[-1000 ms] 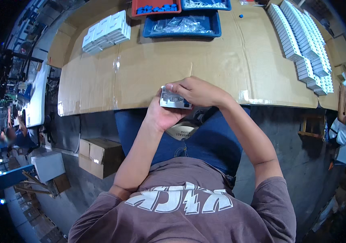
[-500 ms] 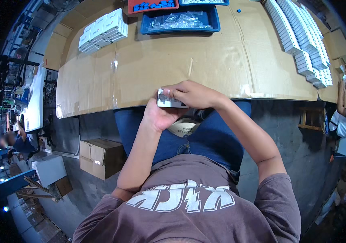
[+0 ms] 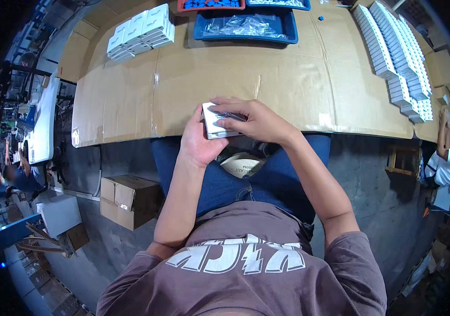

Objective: Packing small blue and white components into plastic bags and placing them inside small white cardboard boxes.

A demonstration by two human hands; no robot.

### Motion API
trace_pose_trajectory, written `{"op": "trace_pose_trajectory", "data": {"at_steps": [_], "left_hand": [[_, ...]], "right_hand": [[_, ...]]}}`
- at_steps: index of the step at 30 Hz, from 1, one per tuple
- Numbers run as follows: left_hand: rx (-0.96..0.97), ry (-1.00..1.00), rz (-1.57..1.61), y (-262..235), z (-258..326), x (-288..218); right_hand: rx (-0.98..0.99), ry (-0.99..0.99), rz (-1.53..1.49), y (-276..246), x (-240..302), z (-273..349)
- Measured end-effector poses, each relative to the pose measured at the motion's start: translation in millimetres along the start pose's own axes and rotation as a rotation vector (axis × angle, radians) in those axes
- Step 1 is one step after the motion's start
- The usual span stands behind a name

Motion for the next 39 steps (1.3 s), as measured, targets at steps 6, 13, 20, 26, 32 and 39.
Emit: {"op": "trace_pose_trajectory", "data": {"at_steps": [6,13,20,26,32,39], "left_hand": [[0.012,0.16,-0.169,4.0,7.6,-10.5],[-0.07,0.387,-0.651,-7.2,20.8,-24.8],[0.218,0.399,-0.776,24.6,33.7,-19.4],[0.307,0.391,-0.865,35.4,33.9,-13.5],[0.334,0.447,-0.941,46.5,32.5,-10.3],[0.184,0.552,-0.384,27.6,28.9,-14.9]], "right_hand": [[-0.207,-0.012,0.094,-0.3,7.3,4.5],[-0.482,0.234,-0.481,-10.0,-29.3,23.2],[-0.413,0.134,-0.419,-18.2,-19.6,29.3],[-0.291,0.098,-0.565,-13.9,-24.0,35.3],[-0.355,0.01,-0.598,-16.1,-28.4,41.9],[-0.425,0.048,-0.801,1.9,-23.8,30.7]]}}
Point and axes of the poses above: each hand's wrist, its own z-axis away from the middle knuckle, its own y-axis out of the palm, x = y × z, the point moved 8 cm from there along -z, towards the middle knuckle, and after that the axes turned 3 degrees about x, right-handed, at the moved point
